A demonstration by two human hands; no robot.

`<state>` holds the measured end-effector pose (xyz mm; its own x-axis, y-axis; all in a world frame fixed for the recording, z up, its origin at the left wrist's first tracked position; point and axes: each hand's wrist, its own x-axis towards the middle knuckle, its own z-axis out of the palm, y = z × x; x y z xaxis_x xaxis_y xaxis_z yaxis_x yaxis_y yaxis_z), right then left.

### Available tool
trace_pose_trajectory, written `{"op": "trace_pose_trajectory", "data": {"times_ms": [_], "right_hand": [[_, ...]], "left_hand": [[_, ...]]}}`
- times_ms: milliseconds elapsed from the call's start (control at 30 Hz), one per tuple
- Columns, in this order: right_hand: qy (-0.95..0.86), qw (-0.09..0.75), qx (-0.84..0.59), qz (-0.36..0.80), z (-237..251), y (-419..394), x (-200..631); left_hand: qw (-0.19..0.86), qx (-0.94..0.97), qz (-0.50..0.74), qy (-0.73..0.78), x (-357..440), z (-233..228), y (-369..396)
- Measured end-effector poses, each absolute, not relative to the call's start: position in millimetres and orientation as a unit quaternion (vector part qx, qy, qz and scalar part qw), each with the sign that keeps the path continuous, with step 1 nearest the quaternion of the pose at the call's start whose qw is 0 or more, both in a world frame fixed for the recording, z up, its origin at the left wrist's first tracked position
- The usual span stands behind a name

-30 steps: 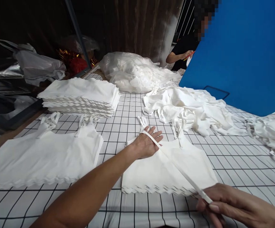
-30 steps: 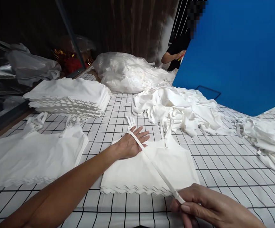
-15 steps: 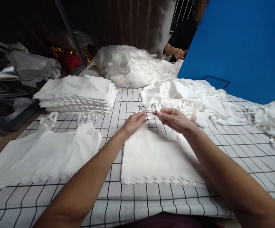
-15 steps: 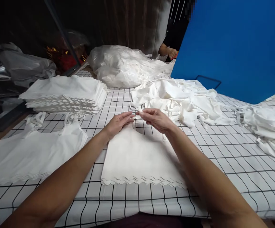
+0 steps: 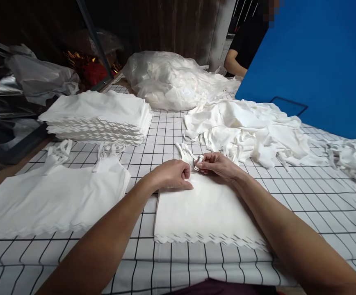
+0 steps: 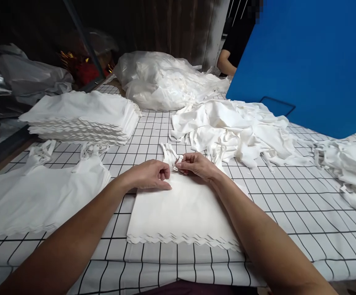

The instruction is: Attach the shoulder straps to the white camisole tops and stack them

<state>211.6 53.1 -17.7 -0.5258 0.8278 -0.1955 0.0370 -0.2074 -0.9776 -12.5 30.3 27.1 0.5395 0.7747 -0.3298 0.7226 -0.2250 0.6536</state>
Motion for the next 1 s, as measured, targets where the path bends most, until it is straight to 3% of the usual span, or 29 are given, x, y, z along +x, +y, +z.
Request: {"op": "trace_pose_trajectory", "data": {"times_ms": [267,600,667,833,1000], "right_hand": [[-0.594,0.281,-0.373,0.655,-12.7,48.4,211.4],[-0.561,0.317,-0.387,0.659,-11.6,46.3,207.1],[-0.602,0.311,-0.411,0.61,-9.5,46.2,208.0],[-0.771,0.361,-0.432,0.297,1.6,43.2,208.9],[-0.879,0.228,-0.316,0.274,5.6,39.8,205.1]], "left_hand": [[0.534,0.712,0.176,0.421,-7.0,10.3,37.8],[0.498,0.727,0.197,0.43,-6.9,8.8,37.6],[0.477,0.733,0.191,0.446,-6.8,10.9,36.8],[0.404,0.763,0.177,0.472,-3.9,15.7,33.1],[0.405,0.762,0.154,0.481,-3.5,20.3,30.2]]}}
